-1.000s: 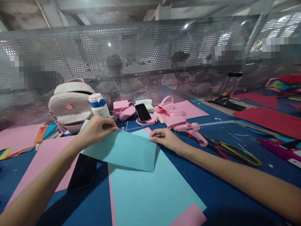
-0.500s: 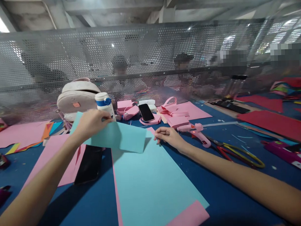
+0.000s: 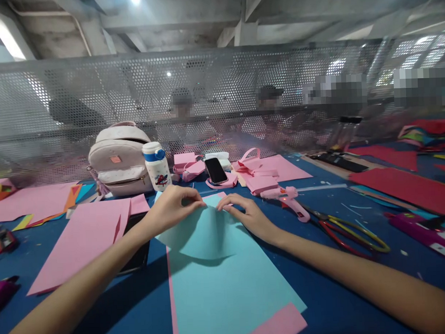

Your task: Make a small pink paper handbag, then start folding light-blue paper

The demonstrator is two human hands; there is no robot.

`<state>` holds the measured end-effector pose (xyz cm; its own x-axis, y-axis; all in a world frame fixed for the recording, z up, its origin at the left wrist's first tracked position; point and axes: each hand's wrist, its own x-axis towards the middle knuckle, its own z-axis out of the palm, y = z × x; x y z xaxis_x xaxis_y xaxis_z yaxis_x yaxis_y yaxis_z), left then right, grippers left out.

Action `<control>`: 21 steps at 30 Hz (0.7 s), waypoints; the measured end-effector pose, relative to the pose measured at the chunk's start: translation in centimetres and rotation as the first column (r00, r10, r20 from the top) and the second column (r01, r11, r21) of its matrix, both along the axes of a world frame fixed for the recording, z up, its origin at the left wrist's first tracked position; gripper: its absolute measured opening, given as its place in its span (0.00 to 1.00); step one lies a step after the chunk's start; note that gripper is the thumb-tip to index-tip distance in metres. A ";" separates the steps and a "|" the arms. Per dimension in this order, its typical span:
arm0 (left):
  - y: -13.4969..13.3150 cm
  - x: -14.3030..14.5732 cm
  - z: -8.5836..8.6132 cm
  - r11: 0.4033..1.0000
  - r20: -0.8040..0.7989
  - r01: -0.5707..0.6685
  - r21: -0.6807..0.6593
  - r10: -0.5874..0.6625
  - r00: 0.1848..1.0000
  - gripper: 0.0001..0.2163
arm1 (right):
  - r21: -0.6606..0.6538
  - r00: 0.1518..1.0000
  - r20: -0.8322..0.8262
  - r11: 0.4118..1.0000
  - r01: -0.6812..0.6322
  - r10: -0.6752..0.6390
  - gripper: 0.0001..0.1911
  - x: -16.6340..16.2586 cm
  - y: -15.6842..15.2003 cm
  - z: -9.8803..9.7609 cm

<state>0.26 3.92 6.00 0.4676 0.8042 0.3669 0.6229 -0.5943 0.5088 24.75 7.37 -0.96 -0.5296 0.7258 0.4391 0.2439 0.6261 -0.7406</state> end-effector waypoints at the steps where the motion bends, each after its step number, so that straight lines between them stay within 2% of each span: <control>1: -0.1 0.1 0.0 1.000 0.012 0.002 0.000 -0.002 1.000 0.11 | -0.005 1.000 -0.007 1.000 -0.003 0.003 0.15 0.0 0.0 0.0; 6: 0.3 -0.2 0.2 0.999 0.044 -0.038 0.002 0.038 0.998 0.12 | -0.052 0.999 -0.039 0.999 -0.010 0.008 0.19 0.0 0.6 0.0; 10: 0.1 -1.1 0.6 0.997 0.040 -0.081 -0.010 0.081 0.996 0.13 | -0.080 1.000 0.003 0.997 -0.006 0.007 0.23 0.8 0.6 1.4; 15: -1.9 -3.8 0.2 0.985 0.023 -0.160 -0.058 0.162 0.987 0.17 | -0.094 0.997 0.082 0.995 0.019 -0.011 0.18 3.6 -0.9 3.5; 21: -4.8 -6.2 -1.3 0.959 -0.012 -0.233 -0.160 0.235 0.972 0.22 | -0.155 0.981 0.195 0.988 0.017 0.014 0.17 5.7 -2.5 3.1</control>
